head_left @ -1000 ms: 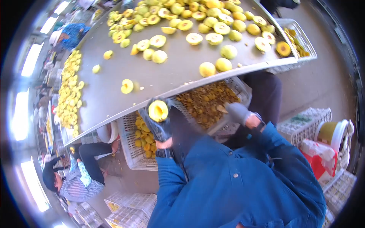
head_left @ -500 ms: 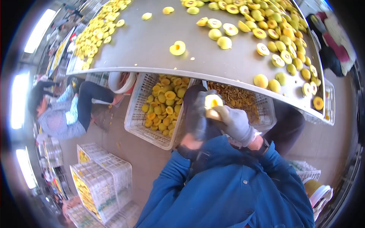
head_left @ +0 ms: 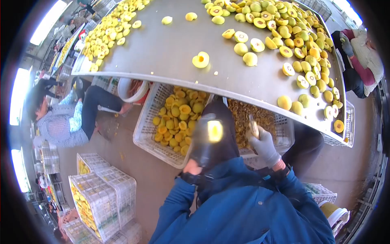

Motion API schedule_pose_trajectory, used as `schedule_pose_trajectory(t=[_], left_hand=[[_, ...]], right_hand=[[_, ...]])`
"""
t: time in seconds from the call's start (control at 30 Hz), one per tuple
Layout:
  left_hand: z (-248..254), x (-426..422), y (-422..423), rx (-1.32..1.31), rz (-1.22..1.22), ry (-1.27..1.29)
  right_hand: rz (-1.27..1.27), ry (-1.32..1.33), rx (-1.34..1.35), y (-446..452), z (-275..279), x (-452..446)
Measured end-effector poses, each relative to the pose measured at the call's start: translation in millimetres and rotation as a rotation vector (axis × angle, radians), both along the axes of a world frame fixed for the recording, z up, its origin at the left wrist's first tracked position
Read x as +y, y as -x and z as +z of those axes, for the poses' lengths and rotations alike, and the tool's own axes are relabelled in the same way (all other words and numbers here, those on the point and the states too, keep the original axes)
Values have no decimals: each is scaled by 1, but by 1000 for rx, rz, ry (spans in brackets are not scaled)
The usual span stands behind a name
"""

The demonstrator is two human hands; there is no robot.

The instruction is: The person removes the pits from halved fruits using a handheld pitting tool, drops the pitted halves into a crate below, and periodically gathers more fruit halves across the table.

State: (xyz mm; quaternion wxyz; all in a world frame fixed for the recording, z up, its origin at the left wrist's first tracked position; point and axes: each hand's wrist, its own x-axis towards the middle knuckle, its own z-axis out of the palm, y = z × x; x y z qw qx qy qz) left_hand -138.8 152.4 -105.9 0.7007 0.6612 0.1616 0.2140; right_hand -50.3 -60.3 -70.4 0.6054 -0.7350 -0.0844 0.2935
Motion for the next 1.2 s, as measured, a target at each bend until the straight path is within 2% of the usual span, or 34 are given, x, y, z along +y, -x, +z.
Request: schedule_pose_trajectory(t=[0.03, 0.1, 0.13, 0.17, 0.23, 0.27, 0.33, 0.4, 0.5, 0.63, 0.73, 0.8, 0.83, 0.87, 0.9, 0.97, 1.0, 1.07, 1.17, 1.2], left_hand=[[8, 22, -6, 79, 90, -121], [28, 65, -21, 235, 276, -357], [20, 94, -26, 189, 317, -667], [10, 119, -37, 132, 359, -975], [40, 129, -72, 71, 278, -1064], [50, 131, -92, 52, 235, -1101], [45, 143, -145, 83, 84, -1348], [16, 156, -195, 126, 7, -1476], [5, 160, -233, 403, -291, -1394], [2, 180, -232, 184, -363, -1332], [29, 197, -173, -95, -53, -1157], [29, 205, -116, -77, 278, -845], [16, 208, -87, -80, 398, -560], [12, 199, -60, -50, 502, -425], [-4, 196, -38, 62, 610, -470], [-74, 202, 10, 335, 582, -554], [-99, 204, 20, 388, 528, -637], [-140, 207, 28, 486, 414, -796], [-207, 237, 9, 677, 536, -808], [-248, 254, 12, 818, 343, -875]], right_hand=[[30, 161, -186, -3, -6, -9], [174, 444, -358, -10, -42, -44], [250, 587, -439, -12, -55, -57], [176, 558, -373, -10, -59, -65], [42, 503, -221, -2, -67, -79], [16, 494, -299, -2, -75, -80], [-12, 486, -445, 3, -92, -84], [28, 533, -412, 1, -86, -82], [56, 551, -396, -2, -86, -83], [14, 423, -339, -2, -94, -91], [-42, 487, -69, -9, -76, -86], [-96, 509, -48, -11, -79, -84], [-124, 514, -6, -14, -75, -81], [-154, 521, 35, -16, -71, -77], [-203, 497, 39, -17, -68, -71], [-169, 521, 0, -17, -69, -67], [-158, 533, -22, -15, -69, -67], [-137, 578, 11, -9, -62, -66], [-103, 635, -4, 3, -61, -77], [-87, 650, -16, 8, -60, -80]])
